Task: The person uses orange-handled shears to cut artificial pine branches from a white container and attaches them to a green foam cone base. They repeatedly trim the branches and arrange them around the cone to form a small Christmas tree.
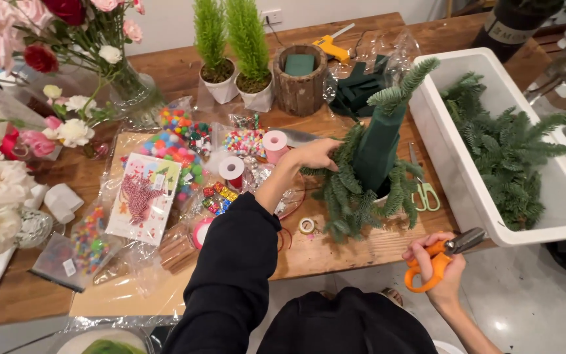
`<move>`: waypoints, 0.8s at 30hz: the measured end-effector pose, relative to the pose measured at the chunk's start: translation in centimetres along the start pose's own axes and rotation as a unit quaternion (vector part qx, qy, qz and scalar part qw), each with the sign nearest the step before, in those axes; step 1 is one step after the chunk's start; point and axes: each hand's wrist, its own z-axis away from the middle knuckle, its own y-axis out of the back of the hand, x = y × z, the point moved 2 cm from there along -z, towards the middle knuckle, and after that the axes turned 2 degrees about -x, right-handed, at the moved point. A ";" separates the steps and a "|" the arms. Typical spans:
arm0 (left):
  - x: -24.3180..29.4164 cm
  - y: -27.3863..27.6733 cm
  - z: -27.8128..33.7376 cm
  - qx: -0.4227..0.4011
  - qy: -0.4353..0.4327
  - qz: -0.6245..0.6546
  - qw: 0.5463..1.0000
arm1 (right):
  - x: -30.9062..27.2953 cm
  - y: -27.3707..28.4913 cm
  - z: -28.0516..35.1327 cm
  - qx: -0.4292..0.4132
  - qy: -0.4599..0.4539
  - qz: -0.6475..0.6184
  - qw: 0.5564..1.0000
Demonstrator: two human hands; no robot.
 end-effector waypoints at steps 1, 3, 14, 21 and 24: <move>-0.2 0.0 -0.2 0.015 0.016 -0.021 1.000 | 0.2 0.0 -0.1 0.004 -0.017 -0.008 1.000; -0.1 -0.3 -0.4 0.028 0.030 -0.042 0.998 | 0.1 -0.2 -0.4 0.010 -0.032 -0.016 0.999; -0.5 -3.7 1.0 0.190 0.025 0.155 0.969 | -0.1 -0.4 -0.9 0.002 -0.048 -0.004 0.999; 0.3 -3.7 1.9 0.255 0.055 0.159 0.952 | 0.0 -0.1 -1.3 -0.001 -0.032 0.000 0.999; -1.0 -4.0 0.7 0.251 0.056 0.183 0.949 | 0.6 0.3 -2.0 0.007 -0.042 -0.026 0.999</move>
